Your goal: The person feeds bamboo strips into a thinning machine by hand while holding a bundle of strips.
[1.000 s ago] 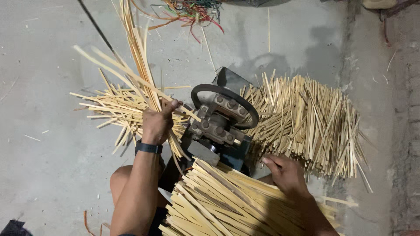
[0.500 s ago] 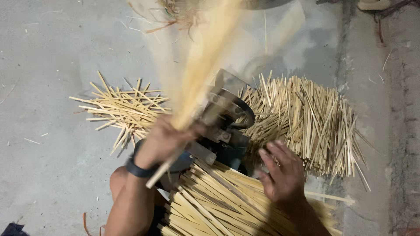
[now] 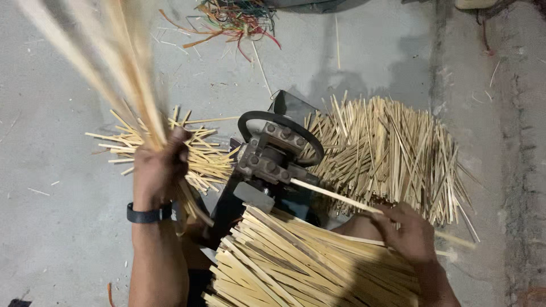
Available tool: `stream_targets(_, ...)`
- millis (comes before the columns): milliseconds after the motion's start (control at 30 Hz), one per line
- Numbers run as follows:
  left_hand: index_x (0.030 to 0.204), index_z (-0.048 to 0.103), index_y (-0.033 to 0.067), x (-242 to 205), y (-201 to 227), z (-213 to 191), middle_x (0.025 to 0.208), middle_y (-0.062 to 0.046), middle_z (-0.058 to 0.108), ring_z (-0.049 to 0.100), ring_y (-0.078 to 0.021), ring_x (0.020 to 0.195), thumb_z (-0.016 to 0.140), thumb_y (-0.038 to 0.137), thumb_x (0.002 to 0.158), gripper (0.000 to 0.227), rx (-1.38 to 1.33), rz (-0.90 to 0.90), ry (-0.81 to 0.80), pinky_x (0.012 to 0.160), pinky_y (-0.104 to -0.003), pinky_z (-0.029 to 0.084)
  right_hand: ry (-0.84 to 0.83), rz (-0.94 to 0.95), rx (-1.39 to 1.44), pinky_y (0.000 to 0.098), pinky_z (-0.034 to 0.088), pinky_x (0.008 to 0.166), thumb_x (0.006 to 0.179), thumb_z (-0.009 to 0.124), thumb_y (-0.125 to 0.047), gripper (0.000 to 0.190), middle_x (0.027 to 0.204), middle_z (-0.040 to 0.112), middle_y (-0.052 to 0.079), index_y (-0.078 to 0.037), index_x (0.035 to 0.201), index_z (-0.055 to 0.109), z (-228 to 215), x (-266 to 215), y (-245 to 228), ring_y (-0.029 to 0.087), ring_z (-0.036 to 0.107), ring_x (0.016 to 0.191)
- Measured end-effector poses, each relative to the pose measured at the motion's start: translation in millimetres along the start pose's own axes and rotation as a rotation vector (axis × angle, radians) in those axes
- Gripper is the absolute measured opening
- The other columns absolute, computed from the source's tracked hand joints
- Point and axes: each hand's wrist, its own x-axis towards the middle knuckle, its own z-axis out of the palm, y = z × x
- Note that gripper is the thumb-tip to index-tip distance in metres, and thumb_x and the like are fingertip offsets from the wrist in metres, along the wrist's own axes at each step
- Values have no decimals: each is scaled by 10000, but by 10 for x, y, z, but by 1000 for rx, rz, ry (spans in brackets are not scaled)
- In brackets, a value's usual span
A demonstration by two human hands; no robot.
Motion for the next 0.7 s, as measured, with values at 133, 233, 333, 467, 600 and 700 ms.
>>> stream_targets(133,970,669,44,261,-283,3,621,22,542,471,-74,488,704,308,1008,269,-370,-28,83,427,-221,372,134,-245,-71,351,549,455,957,636,-382,298,793,674,106,-184,1126,780,302,58,-274,164,644,588)
stream_targets(233,965,658,45,406,-568,77,604,26,516,436,-81,452,714,299,976,261,-390,-71,69,392,-234,331,35,-241,32,361,544,432,961,580,-366,372,817,695,128,-157,1219,747,436,189,-590,180,653,538)
stream_targets(333,955,670,47,518,-761,79,603,25,512,412,-78,439,714,269,945,227,-320,-169,74,372,-239,308,-127,-182,25,369,565,471,961,588,-381,410,843,739,131,-140,1260,730,433,310,-785,173,676,542)
stream_targets(467,934,651,29,573,-898,87,613,18,519,408,-78,443,745,248,958,239,-290,-159,45,384,-239,306,-329,7,56,351,594,572,953,598,-404,388,948,760,94,-144,1212,726,434,282,-765,180,708,599)
stream_targets(600,923,647,18,591,-888,145,625,9,546,417,-79,439,742,247,962,250,-223,-149,30,385,-242,314,-533,-229,91,304,613,663,867,733,-429,363,892,819,78,-118,1041,806,643,156,-384,124,752,694)
stream_targets(700,937,682,27,577,-865,186,623,10,562,407,-73,431,713,262,956,238,-249,-167,14,379,-235,306,-556,-232,453,359,589,746,919,729,-294,291,922,792,127,-27,1022,785,781,87,-166,194,732,812)
